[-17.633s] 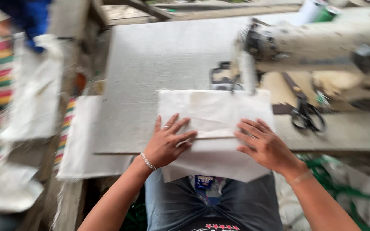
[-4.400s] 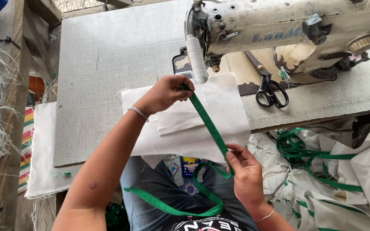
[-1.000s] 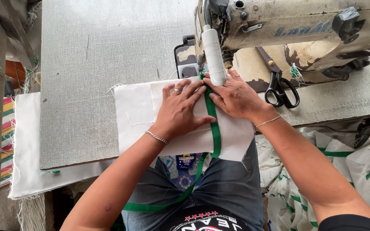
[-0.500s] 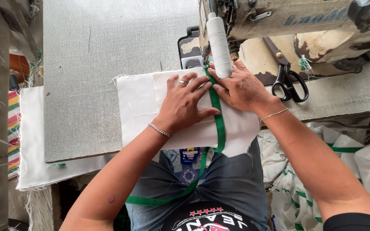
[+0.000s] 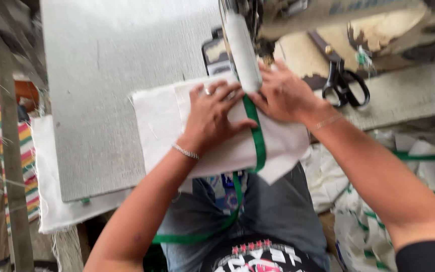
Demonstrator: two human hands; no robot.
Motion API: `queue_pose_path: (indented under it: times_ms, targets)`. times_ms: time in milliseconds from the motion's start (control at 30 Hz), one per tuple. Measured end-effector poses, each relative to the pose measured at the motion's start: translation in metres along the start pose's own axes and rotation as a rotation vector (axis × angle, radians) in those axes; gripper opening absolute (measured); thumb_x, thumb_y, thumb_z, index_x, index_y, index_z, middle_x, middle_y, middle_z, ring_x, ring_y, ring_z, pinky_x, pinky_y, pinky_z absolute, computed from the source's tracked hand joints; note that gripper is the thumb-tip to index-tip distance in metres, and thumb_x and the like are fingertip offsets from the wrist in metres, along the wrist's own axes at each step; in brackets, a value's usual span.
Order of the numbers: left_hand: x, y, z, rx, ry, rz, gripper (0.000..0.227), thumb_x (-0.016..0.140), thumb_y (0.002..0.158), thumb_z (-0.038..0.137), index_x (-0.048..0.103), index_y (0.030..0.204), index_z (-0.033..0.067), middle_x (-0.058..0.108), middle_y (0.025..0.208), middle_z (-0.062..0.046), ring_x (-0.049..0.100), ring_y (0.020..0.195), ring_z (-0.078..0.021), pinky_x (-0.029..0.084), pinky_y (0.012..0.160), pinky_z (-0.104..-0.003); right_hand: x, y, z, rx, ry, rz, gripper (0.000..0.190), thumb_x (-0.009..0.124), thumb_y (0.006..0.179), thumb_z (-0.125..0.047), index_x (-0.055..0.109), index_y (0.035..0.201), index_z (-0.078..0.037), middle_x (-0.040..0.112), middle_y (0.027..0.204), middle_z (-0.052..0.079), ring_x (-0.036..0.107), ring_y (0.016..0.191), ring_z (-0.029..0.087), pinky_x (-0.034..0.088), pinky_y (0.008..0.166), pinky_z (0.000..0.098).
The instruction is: Sewing green straps onto a white fabric bag using an industrial sewing machine and trimming excess with scissors.
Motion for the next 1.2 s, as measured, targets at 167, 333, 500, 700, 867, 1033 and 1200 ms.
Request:
queue_pose_path:
  times_ms: [167,333,500,700,867,1033,1200]
  targets:
    - [0.0,0.001,-0.001,0.019,0.067,0.057,0.076,0.06,0.083,0.079,0.068,0.129,0.0185,0.061,0.132,0.003,0.051,0.128,-0.0275,0.032,0.103,-0.063,0.032,-0.01,0.021,0.029,0.001,-0.045,0.044,0.054,0.101,-0.04,0.077,0.114,-0.006,0.068,0.139,0.014,0.057,0.138,0.035,0.031,0.118,0.0652]
    - [-0.002,0.006,-0.002,0.046,0.059,0.094,0.074,0.064,0.084,0.075,0.068,0.13,0.017,0.061,0.133,0.002,0.052,0.13,-0.0275,0.032,0.104,-0.062,-0.072,-0.036,-0.06,0.158,0.099,0.211,0.017,0.073,0.097,-0.024,0.07,0.087,-0.011,0.069,0.092,0.005,0.067,0.101,0.029,0.051,0.085,0.048]
    - [0.0,0.002,-0.003,0.044,0.088,0.095,0.072,0.063,0.087,0.073,0.069,0.13,0.0158,0.06,0.131,0.001,0.052,0.129,-0.0267,0.032,0.104,-0.062,-0.036,-0.144,-0.137,0.885,0.712,0.101,0.011,0.075,0.086,-0.021,0.081,0.093,-0.016,0.071,0.057,0.006,0.075,0.061,0.016,0.059,0.056,0.0326]
    - [-0.01,-0.028,0.037,0.223,0.158,0.204,0.027,0.062,0.098,0.043,0.072,0.107,0.0193,0.057,0.102,0.003,0.058,0.103,-0.0234,0.044,0.091,-0.05,0.013,-0.17,-0.152,0.948,0.604,0.111,0.042,0.072,0.098,-0.034,0.066,0.123,-0.001,0.06,0.055,0.011,0.068,0.052,0.029,0.051,0.05,0.0421]
    - [-0.012,-0.069,0.063,0.056,0.022,-0.009,0.045,0.06,0.1,0.04,0.064,0.136,0.0126,0.059,0.133,-0.01,0.05,0.135,-0.033,0.035,0.114,-0.055,0.019,-0.173,-0.145,1.054,0.843,0.028,0.022,0.07,0.1,-0.026,0.072,0.096,-0.005,0.057,0.065,0.008,0.065,0.063,0.018,0.05,0.059,0.038]
    - [-0.009,-0.077,0.063,0.102,0.067,0.066,0.047,0.062,0.1,0.039,0.057,0.137,0.0104,0.054,0.14,-0.005,0.05,0.135,-0.0275,0.034,0.114,-0.053,-0.027,-0.172,-0.168,1.087,1.087,-0.1,0.019,0.062,0.101,-0.024,0.063,0.088,-0.009,0.053,0.069,-0.002,0.046,0.061,0.009,0.04,0.055,0.0261]
    - [-0.014,-0.078,0.066,0.112,0.084,0.097,0.044,0.06,0.102,0.04,0.059,0.134,0.0102,0.056,0.138,-0.004,0.056,0.128,-0.0249,0.035,0.112,-0.054,-0.031,-0.187,-0.167,1.303,1.184,-0.119,0.022,0.063,0.1,-0.025,0.062,0.089,-0.007,0.044,0.057,0.0,0.037,0.045,0.009,0.037,0.036,0.0256]
Point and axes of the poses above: each hand's wrist, its own y-axis towards the middle knuckle, its own x-axis out of the palm, z = x × y, the point moved 7 cm from there along y, towards the middle knuckle
